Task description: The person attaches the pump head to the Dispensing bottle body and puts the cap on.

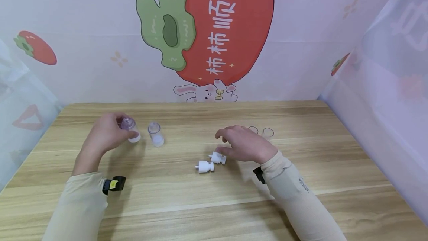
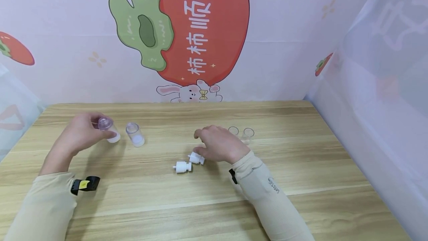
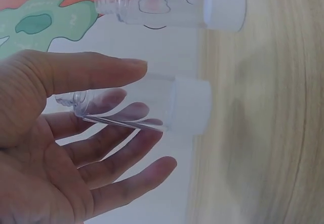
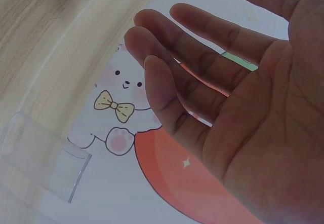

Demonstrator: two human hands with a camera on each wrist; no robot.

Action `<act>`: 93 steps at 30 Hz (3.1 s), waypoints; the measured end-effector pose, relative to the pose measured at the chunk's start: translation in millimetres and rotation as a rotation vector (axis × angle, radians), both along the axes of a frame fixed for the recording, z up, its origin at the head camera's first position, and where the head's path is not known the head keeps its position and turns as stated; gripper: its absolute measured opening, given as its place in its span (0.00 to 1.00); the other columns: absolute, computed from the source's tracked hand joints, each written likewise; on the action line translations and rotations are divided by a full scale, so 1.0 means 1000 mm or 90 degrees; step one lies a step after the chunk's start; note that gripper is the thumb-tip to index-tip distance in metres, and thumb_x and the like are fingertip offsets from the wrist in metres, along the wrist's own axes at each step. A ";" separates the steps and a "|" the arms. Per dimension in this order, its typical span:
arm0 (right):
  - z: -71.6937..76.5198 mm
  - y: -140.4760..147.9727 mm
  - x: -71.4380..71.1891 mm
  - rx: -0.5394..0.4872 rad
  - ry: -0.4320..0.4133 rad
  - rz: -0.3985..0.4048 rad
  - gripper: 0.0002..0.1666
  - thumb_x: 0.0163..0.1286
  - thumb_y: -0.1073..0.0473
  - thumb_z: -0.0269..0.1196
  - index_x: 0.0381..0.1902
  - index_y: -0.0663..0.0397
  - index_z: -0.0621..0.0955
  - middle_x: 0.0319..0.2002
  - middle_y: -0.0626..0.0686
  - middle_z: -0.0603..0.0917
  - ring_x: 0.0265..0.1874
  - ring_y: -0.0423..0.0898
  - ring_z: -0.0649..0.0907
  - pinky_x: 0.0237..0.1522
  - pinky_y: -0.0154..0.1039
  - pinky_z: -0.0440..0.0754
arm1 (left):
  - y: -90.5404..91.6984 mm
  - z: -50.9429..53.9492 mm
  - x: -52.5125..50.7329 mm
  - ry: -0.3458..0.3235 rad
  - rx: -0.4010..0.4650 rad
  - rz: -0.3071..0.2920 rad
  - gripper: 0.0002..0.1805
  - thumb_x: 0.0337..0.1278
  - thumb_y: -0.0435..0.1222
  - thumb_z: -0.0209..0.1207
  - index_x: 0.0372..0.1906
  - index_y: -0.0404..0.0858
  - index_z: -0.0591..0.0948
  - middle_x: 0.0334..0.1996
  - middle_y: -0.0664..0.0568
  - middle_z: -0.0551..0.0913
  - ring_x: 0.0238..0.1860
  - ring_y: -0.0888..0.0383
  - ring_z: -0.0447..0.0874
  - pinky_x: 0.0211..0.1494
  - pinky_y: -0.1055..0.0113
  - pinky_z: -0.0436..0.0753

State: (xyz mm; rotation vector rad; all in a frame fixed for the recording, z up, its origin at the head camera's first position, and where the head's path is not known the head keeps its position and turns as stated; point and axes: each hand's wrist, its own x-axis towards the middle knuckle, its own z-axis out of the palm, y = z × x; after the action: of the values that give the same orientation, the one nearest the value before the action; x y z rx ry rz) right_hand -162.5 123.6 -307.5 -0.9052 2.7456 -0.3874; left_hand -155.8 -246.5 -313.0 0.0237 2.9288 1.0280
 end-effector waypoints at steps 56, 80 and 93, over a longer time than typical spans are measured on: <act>-0.007 -0.007 0.000 0.037 -0.033 0.001 0.26 0.64 0.48 0.73 0.57 0.52 0.83 0.48 0.51 0.86 0.45 0.47 0.84 0.48 0.44 0.81 | 0.031 0.019 0.007 0.186 0.088 0.040 0.27 0.58 0.32 0.66 0.61 0.24 0.77 0.50 0.31 0.81 0.51 0.40 0.78 0.44 0.65 0.74; -0.018 -0.014 0.000 0.071 0.013 0.048 0.12 0.63 0.51 0.74 0.38 0.50 0.83 0.27 0.45 0.78 0.29 0.43 0.76 0.34 0.38 0.75 | 0.052 0.026 0.011 0.188 0.101 0.030 0.22 0.54 0.31 0.64 0.55 0.28 0.81 0.48 0.36 0.83 0.50 0.42 0.81 0.48 0.58 0.77; -0.023 -0.017 -0.001 0.072 -0.008 0.030 0.10 0.64 0.52 0.73 0.35 0.48 0.82 0.27 0.46 0.79 0.28 0.42 0.75 0.31 0.37 0.74 | 0.067 0.027 0.014 0.212 0.089 -0.046 0.22 0.53 0.29 0.68 0.55 0.26 0.81 0.48 0.35 0.82 0.52 0.40 0.79 0.55 0.46 0.75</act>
State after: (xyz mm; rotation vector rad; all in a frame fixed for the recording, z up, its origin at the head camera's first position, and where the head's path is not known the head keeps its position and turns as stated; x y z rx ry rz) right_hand -163.2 106.4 -330.9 -0.9325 2.6986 -0.2263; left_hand -142.1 -179.4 -285.8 0.3335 3.1045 1.3318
